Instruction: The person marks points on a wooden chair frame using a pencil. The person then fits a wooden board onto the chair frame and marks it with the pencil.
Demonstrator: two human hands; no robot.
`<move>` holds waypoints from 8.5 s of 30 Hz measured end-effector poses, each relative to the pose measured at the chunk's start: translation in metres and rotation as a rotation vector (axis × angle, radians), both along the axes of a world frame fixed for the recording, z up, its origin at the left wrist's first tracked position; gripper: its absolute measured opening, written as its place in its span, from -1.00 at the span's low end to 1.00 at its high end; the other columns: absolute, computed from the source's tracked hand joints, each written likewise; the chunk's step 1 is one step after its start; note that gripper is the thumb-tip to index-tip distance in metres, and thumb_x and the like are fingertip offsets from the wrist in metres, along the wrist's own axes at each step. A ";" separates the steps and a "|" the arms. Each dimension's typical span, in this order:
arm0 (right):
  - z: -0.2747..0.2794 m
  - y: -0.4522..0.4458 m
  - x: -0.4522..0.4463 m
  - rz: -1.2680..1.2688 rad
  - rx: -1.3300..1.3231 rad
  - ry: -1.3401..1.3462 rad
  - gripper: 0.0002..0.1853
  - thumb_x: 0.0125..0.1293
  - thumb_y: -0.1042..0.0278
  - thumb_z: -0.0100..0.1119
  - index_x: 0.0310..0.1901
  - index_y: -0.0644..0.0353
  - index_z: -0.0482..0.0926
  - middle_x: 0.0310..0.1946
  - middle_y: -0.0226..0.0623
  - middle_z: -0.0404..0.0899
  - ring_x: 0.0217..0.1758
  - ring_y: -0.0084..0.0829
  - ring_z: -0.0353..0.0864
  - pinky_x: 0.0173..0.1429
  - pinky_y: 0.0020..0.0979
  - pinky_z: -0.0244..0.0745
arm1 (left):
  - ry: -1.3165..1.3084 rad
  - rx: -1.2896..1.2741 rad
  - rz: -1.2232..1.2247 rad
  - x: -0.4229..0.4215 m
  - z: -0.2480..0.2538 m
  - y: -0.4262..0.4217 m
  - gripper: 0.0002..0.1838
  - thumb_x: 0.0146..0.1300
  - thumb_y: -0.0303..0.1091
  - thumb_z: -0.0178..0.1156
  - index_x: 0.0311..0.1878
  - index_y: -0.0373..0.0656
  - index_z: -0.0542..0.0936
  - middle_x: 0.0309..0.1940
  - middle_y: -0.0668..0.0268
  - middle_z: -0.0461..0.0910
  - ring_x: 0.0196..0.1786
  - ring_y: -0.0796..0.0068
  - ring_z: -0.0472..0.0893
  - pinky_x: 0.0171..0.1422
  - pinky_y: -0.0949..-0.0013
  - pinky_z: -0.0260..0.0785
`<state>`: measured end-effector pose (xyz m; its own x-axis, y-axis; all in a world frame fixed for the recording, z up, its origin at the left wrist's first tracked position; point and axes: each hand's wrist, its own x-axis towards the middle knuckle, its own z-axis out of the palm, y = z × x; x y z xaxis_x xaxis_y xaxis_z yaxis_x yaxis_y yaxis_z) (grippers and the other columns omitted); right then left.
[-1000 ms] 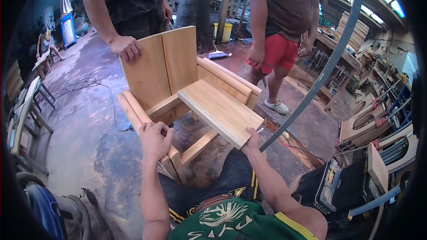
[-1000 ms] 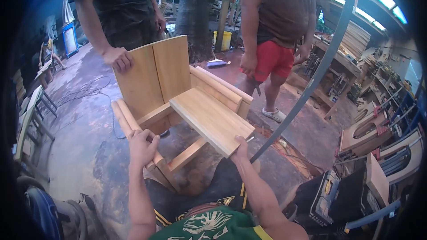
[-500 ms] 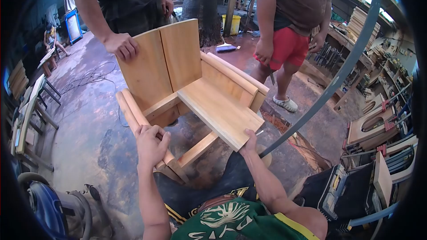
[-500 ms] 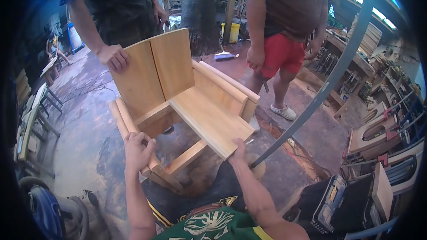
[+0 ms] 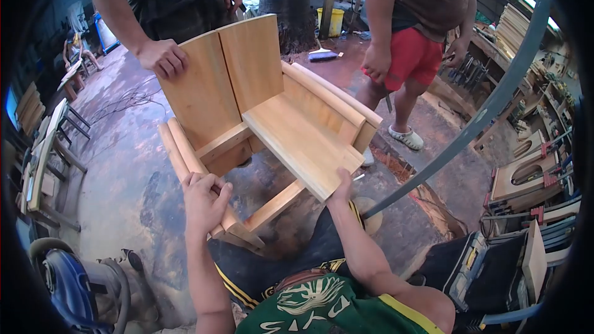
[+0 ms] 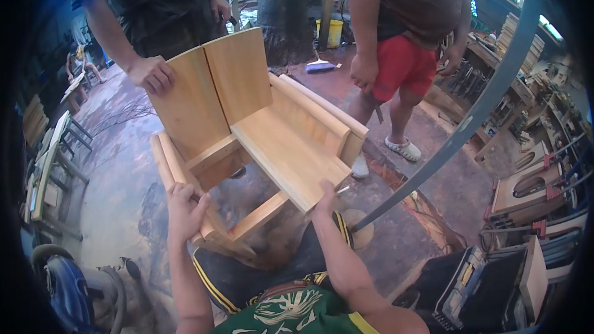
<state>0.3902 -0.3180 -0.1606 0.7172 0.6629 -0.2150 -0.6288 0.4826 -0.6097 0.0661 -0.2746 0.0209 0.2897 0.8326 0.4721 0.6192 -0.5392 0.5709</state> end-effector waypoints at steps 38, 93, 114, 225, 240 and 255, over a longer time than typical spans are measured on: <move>0.062 0.029 -0.008 0.310 -0.536 -2.079 -0.59 0.12 0.10 0.45 0.03 -0.04 0.72 -0.03 -0.24 0.46 -0.06 -0.07 0.58 0.05 -0.01 0.53 | 0.335 -0.148 -0.095 0.026 0.011 -0.002 -0.71 0.24 -0.12 0.30 -0.41 -0.14 0.73 -0.54 0.22 0.71 -0.32 0.17 0.73 0.08 0.15 0.49; 0.060 0.031 -0.006 0.359 -0.555 -2.007 -0.66 0.17 0.09 0.42 -0.10 0.10 0.70 -0.04 -0.25 0.44 -0.03 -0.09 0.55 0.04 0.03 0.46 | 0.559 -0.325 -0.057 0.052 -0.033 0.130 -0.59 0.18 -0.10 0.31 -0.06 -0.23 0.73 -0.18 -0.01 0.76 -0.06 0.01 0.75 0.18 0.13 0.57; 0.059 0.028 -0.007 0.070 -0.430 -2.093 -0.78 0.15 0.20 0.35 -0.28 0.15 0.68 -0.23 -0.22 0.52 -0.26 -0.11 0.66 -0.18 -0.06 0.58 | 0.513 -0.323 -0.048 0.053 -0.033 0.130 -0.61 0.16 -0.14 0.36 -0.11 -0.30 0.73 -0.26 -0.04 0.76 -0.10 0.01 0.76 0.10 0.12 0.59; 0.043 0.091 0.033 0.141 -0.323 -2.141 -0.82 0.24 0.15 0.23 -0.32 0.07 0.63 -0.38 -0.19 0.65 -0.30 0.00 0.68 -0.16 0.09 0.51 | 0.648 -0.319 0.016 0.050 -0.047 0.140 -0.65 0.10 -0.13 0.31 -0.12 -0.14 0.76 -0.14 -0.01 0.75 0.00 -0.01 0.73 0.23 0.12 0.55; 0.080 0.082 0.033 0.236 -0.394 -2.135 -0.75 0.25 0.12 0.26 -0.24 0.13 0.68 -0.26 -0.15 0.67 -0.18 0.01 0.71 -0.05 0.01 0.58 | 0.671 -0.352 0.044 0.054 -0.040 0.139 -0.64 0.12 -0.13 0.28 -0.12 -0.15 0.76 -0.12 0.00 0.76 0.02 0.01 0.72 0.26 0.12 0.53; 0.077 0.076 0.035 0.285 -0.409 -2.160 -0.80 0.32 0.30 0.06 -0.21 0.18 0.64 -0.28 -0.11 0.71 -0.22 0.01 0.73 -0.09 0.04 0.60 | 0.655 -0.358 0.049 0.053 -0.040 0.139 -0.65 0.12 -0.15 0.29 -0.13 -0.17 0.76 -0.14 -0.01 0.76 0.01 -0.01 0.73 0.24 0.12 0.54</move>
<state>0.4256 -0.2420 -0.0839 -0.0940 0.9010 0.4234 0.9311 0.2301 -0.2829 0.1189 -0.1361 -0.0192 0.3772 0.9221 -0.0866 0.9113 -0.3529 0.2120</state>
